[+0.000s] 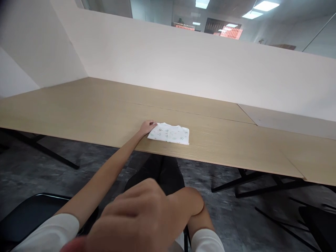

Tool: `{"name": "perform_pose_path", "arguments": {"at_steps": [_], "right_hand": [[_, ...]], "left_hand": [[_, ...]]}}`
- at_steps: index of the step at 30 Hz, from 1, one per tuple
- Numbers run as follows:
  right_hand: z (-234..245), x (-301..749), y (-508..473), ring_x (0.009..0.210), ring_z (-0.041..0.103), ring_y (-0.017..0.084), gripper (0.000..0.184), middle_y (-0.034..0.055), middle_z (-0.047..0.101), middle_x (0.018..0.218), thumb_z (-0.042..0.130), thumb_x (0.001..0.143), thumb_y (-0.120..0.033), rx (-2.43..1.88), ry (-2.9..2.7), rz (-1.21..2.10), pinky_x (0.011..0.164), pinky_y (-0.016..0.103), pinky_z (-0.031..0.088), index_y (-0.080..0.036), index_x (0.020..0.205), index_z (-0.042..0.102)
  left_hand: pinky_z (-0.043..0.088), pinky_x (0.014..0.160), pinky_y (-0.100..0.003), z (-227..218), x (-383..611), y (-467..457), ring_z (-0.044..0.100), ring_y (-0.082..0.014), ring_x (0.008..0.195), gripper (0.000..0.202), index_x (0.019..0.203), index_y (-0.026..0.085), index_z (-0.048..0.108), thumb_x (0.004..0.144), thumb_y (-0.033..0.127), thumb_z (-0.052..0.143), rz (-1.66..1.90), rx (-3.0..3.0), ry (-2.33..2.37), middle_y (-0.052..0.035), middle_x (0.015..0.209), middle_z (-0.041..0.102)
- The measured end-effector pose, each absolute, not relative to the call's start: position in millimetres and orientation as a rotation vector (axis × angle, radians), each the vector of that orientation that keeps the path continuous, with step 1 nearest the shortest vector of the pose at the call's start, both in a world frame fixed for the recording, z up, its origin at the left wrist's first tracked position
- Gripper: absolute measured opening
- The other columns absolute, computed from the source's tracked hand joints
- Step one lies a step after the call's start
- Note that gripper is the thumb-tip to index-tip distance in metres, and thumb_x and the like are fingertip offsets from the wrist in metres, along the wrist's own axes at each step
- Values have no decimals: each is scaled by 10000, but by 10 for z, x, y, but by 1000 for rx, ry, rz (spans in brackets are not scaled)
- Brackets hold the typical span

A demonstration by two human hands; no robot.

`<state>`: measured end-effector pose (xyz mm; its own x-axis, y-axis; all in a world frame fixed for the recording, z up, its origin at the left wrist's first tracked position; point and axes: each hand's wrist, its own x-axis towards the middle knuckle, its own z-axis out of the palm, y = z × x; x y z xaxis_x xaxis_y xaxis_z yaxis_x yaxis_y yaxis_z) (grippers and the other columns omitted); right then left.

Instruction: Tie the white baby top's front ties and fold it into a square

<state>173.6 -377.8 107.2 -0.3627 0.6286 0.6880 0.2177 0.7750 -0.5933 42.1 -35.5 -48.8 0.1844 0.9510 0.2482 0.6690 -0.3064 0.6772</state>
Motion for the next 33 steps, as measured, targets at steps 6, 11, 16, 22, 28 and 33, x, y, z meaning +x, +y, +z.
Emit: {"name": "perform_pose_path", "arguments": {"at_steps": [6, 11, 16, 22, 28, 33], "right_hand": [[861, 2290, -2532, 570, 517, 144, 284, 4, 576, 614, 609, 837, -436, -1122, -1730, 334, 559, 299, 441, -229, 650, 558], [332, 3103, -1451, 755, 597, 227, 259, 73, 627, 697, 541, 861, -363, -1680, -1684, 332, 704, 342, 453, -226, 642, 550], [-81, 3429, -1129, 767, 601, 211, 177, 101, 690, 785, 569, 823, -257, -1859, -1895, 362, 711, 311, 426, -182, 663, 580], [11, 3365, -1096, 866, 603, 186, 91, 127, 700, 975, 557, 766, -148, -1910, -1790, 342, 773, 269, 426, -138, 814, 633], [603, 3237, -1266, 785, 556, 143, 152, 25, 619, 728, 566, 802, -250, -1528, -1514, 528, 729, 257, 430, -203, 671, 505], [1143, 3256, -1355, 677, 497, 118, 297, -30, 466, 625, 568, 853, -416, -1270, -1403, 381, 628, 258, 391, -228, 669, 430]], "left_hand": [[453, 752, -303, -507, 428, -320, 617, -221, 842, 301, 869, 153, 727, 795, 381, 543, 914, 2075, 1498, -101, 932, 720], [453, 754, -316, -491, 423, -330, 613, -229, 832, 297, 831, 146, 719, 791, 388, 552, 899, 2065, 1527, -107, 911, 713], [444, 740, -306, -486, 445, -333, 601, -221, 822, 294, 819, 141, 708, 779, 389, 554, 892, 2051, 1572, -90, 857, 696], [446, 732, -299, -463, 449, -321, 591, -227, 854, 229, 778, 144, 678, 758, 348, 576, 952, 1963, 1521, -93, 810, 682], [468, 736, -280, -51, 310, -205, 596, -181, 807, 255, 842, 144, 618, 828, 385, 533, 1184, 1981, 1312, -56, 831, 656], [475, 799, -295, 785, 212, -272, 605, -178, 901, 432, 913, 142, 566, 906, 557, 445, 1503, 2258, 1150, -16, 801, 586]]}}
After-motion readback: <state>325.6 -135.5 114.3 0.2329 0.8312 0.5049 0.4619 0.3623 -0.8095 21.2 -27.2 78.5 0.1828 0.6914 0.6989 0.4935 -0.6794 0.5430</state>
